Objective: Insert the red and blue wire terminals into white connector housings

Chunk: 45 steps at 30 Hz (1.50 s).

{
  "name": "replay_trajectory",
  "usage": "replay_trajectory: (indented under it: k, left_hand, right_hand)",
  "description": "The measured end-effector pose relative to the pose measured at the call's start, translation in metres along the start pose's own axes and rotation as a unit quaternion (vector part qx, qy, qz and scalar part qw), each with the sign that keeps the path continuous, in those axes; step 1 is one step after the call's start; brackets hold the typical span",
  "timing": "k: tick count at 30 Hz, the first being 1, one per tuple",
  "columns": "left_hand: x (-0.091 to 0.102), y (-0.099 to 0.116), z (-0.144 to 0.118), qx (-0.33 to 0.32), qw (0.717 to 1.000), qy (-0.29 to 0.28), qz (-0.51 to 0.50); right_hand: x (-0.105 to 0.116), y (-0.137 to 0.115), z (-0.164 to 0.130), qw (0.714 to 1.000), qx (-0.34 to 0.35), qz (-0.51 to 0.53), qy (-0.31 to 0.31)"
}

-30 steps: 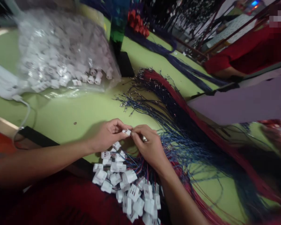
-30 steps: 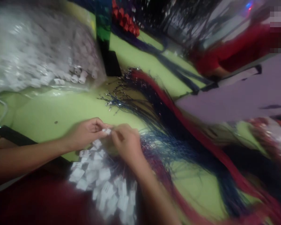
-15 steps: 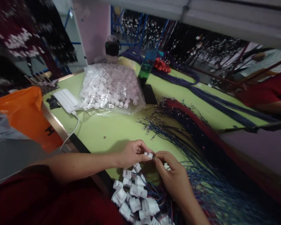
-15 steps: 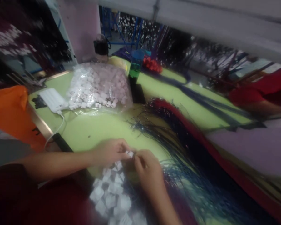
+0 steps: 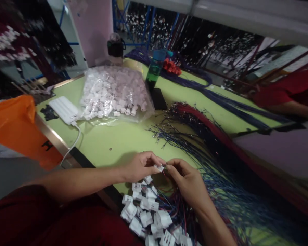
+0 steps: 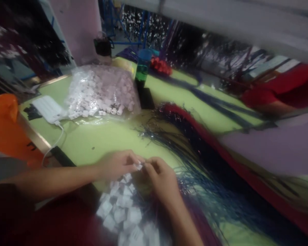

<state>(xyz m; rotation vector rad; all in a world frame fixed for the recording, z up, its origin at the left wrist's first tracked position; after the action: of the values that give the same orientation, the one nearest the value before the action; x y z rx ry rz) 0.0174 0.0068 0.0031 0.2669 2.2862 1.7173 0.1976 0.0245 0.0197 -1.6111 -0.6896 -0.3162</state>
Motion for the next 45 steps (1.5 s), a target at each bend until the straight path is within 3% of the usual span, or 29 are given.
replay_trajectory:
  k: [4,10,14,22,33,45]
  left_hand:
    - [-0.004,-0.010,0.006,0.025,0.998,0.020,-0.052]
    - [-0.004,-0.022,0.012,0.076,0.988,0.025,-0.130]
    - [-0.002,-0.026,0.013,0.077,0.986,0.019,-0.147]
    - [0.000,-0.029,0.015,0.068,0.982,0.006,-0.179]
    - [0.002,-0.030,0.014,0.063,0.985,-0.019,-0.157]
    - [-0.001,-0.022,0.013,0.102,0.992,-0.012,-0.073]
  right_hand:
    - [-0.001,0.003,-0.002,1.000,0.006,0.024,0.015]
    - [-0.002,0.005,-0.008,0.991,0.117,-0.008,0.070]
    - [-0.002,0.004,-0.009,0.981,0.172,-0.031,0.088]
    - [0.001,0.004,-0.012,0.971,0.212,-0.083,0.077]
    - [0.001,0.005,-0.013,0.957,0.234,-0.154,0.070]
    - [-0.006,0.010,-0.008,0.944,0.259,-0.204,0.027]
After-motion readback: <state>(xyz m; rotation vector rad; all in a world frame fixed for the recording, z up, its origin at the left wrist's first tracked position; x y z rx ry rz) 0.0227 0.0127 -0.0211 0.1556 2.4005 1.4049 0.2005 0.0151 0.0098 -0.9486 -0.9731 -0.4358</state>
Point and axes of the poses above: each hand's wrist, its own z-axis towards the middle knuckle, its own x-axis out of the back of the hand, y = z × x, the point moved 2 cm from there along z, towards the middle knuckle, and after that the axes turned 3 degrees about x, right-handed, at the moved point
